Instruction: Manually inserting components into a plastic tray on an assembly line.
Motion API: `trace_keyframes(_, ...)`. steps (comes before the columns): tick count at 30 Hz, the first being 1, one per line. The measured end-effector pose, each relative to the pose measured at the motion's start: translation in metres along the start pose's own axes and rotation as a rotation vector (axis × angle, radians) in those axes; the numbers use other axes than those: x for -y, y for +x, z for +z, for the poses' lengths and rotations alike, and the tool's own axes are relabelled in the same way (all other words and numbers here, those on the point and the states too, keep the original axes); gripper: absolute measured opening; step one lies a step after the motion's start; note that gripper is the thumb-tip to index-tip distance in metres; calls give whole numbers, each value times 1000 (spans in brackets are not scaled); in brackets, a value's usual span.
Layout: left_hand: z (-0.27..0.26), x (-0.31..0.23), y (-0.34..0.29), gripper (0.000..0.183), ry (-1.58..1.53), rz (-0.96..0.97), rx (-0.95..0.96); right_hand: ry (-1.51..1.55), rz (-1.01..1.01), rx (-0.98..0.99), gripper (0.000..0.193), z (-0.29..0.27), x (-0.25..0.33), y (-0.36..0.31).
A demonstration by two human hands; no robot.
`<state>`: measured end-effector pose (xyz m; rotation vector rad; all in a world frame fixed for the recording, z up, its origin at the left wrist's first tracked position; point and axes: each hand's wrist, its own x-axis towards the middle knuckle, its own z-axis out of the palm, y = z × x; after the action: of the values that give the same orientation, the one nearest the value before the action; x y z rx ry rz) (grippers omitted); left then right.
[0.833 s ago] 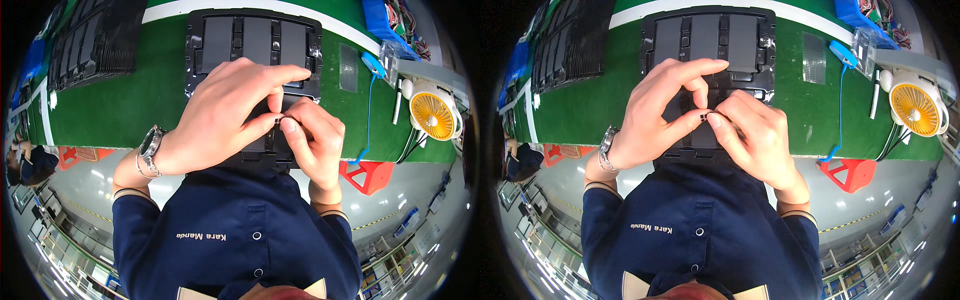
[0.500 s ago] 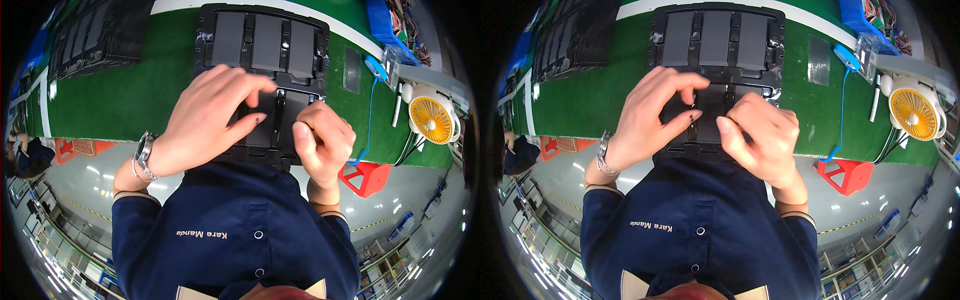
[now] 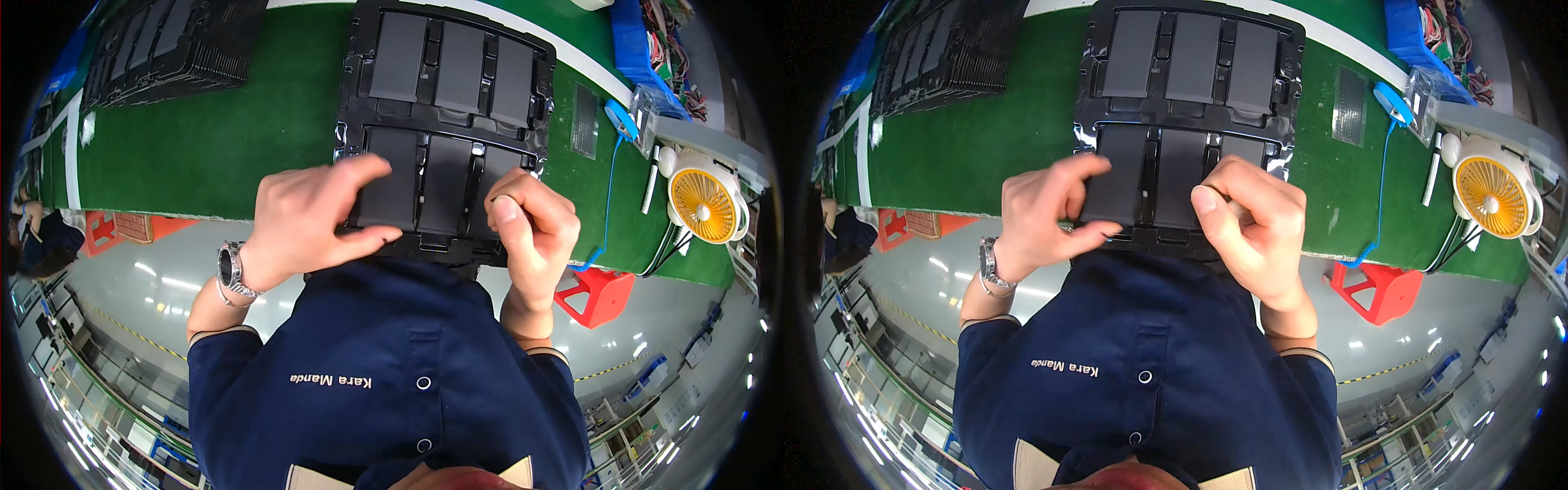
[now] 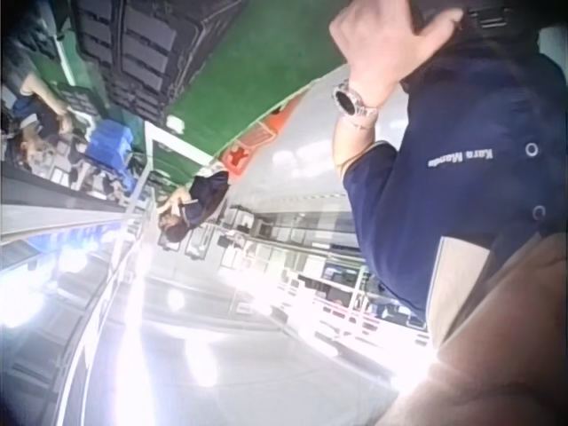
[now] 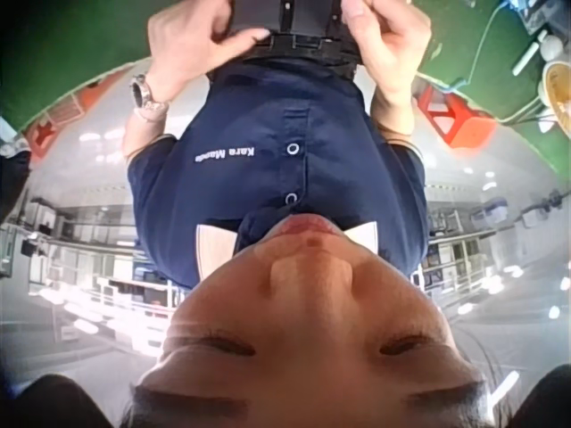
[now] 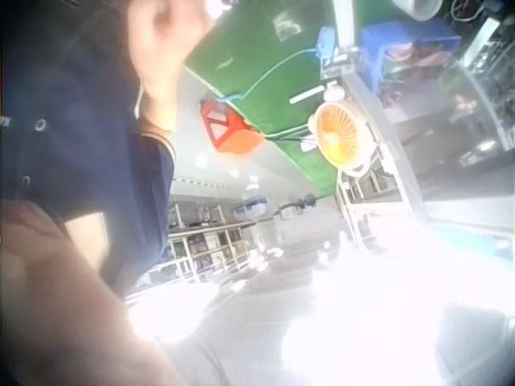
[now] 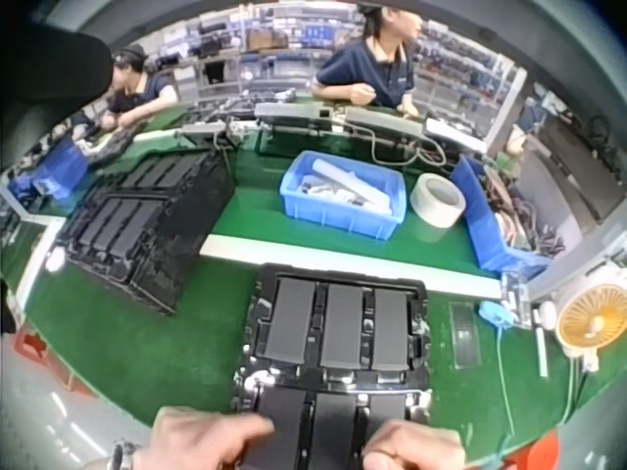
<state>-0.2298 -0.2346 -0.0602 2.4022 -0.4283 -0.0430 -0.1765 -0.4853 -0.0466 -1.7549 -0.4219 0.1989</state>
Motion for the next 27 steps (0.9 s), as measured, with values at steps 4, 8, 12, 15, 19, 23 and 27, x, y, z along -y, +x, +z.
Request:
trace_keyframes(4,1,-16,3,79,-888,-491,192,-4,89,62,11,10,-2,-3)
trace_keyframes(8,1,-26,5,87,-1318,-547,225,-27,168,97,7,15,9,-4)
trace_keyframes(12,-1,-24,10,91,-1289,-476,146,-43,173,119,6,20,15,-2)
trace_keyframes(15,1,-23,15,90,-1296,-451,105,-73,167,105,5,22,17,0)
trace_keyframes(19,-5,-21,19,63,-1281,-507,144,-111,157,79,5,21,16,2)
trace_keyframes(23,-12,-21,22,33,-1253,-482,220,-103,152,75,5,22,17,3)
trace_keyframes(27,-15,-24,25,23,-1219,-459,214,-86,170,86,5,24,18,5)
